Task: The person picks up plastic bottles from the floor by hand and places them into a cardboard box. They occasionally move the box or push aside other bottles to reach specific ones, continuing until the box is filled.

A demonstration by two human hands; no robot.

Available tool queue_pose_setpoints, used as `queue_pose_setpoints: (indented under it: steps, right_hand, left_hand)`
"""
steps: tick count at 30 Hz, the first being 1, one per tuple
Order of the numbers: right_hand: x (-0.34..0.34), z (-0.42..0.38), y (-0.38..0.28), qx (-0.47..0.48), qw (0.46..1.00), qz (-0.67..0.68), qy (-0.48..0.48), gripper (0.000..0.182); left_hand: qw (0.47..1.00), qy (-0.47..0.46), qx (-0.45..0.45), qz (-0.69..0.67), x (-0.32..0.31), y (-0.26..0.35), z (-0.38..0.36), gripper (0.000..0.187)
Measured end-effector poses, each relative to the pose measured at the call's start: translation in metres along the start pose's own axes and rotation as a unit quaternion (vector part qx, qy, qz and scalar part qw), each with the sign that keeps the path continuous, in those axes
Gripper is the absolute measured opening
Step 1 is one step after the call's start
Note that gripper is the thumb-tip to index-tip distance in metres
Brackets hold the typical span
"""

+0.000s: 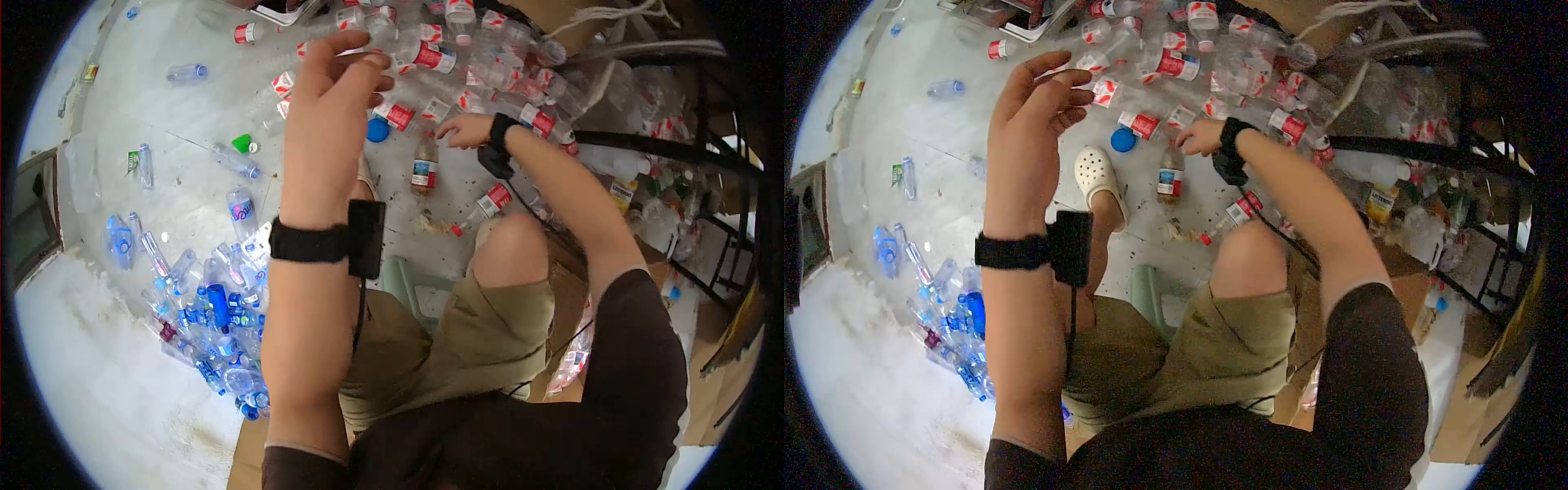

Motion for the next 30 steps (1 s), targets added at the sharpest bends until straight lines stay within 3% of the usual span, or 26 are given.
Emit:
queue_pose_setpoints:
  steps: [2, 5, 7, 11, 14, 17, 19, 24, 26, 27, 29, 30]
  right_hand:
    - [-0.008, 0.054, 0.025, 0.009, 0.998, -0.049, -0.029, 0.045]
    - [-0.026, 0.090, 0.039, -0.051, 0.991, -0.103, -0.063, 0.059]
    - [-0.033, 0.108, 0.050, -0.029, 0.987, -0.160, -0.005, 0.058]
    - [-0.046, 0.144, 0.093, -0.048, 0.995, -0.088, 0.015, 0.053]
    - [-0.044, 0.143, 0.100, 0.022, 0.996, -0.030, 0.083, 0.050]
    - [-0.026, 0.090, 0.067, -0.065, 0.995, 0.026, 0.074, 0.045]
    - [-0.008, 0.056, 0.044, 0.049, 0.989, -0.016, 0.136, 0.043]
    - [0.025, -0.045, 0.029, 0.066, 0.963, 0.106, 0.240, 0.037]
    - [0.035, -0.122, 0.006, 0.231, 0.896, 0.171, 0.340, 0.037]
    - [0.031, -0.162, 0.004, 0.225, 0.887, 0.175, 0.364, 0.037]
    - [0.013, -0.253, 0.006, 0.259, 0.782, 0.391, 0.409, 0.033]
    - [-0.003, -0.299, 0.010, 0.257, 0.763, 0.397, 0.440, 0.033]
  left_hand:
    - [1.000, 0.006, 0.012, 0.003, -0.002, 0.003, 0.000, 0.032]
    - [1.000, -0.008, 0.018, 0.014, -0.004, 0.003, 0.004, 0.032]
    - [0.999, -0.010, 0.026, 0.031, -0.004, 0.002, 0.006, 0.032]
    - [0.999, -0.001, 0.049, 0.024, -0.001, 0.001, 0.006, 0.032]
    - [0.998, -0.002, 0.049, 0.030, -0.001, 0.001, 0.008, 0.032]
    - [0.999, -0.002, 0.034, 0.025, -0.003, 0.003, 0.008, 0.033]
    - [0.999, -0.004, 0.028, 0.017, -0.004, 0.004, 0.008, 0.033]
    - [1.000, -0.016, 0.015, -0.005, 0.000, 0.000, 0.008, 0.035]
    - [0.999, -0.036, 0.007, -0.026, 0.000, -0.001, 0.008, 0.034]
    - [0.999, -0.045, -0.013, -0.014, 0.000, -0.003, 0.008, 0.032]
    - [0.998, -0.063, -0.012, -0.017, -0.003, -0.005, 0.006, 0.031]
    - [0.998, -0.063, -0.001, -0.003, -0.005, -0.006, 0.004, 0.031]
Point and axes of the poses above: each hand's wrist, its own z-axis towards the middle knuckle, its own x-axis out of the back of the hand, y = z × x, the point moved 5 cm from there along z, towards the middle knuckle, and after that the axes turned 15 degrees about z, right-handed, at the moved point
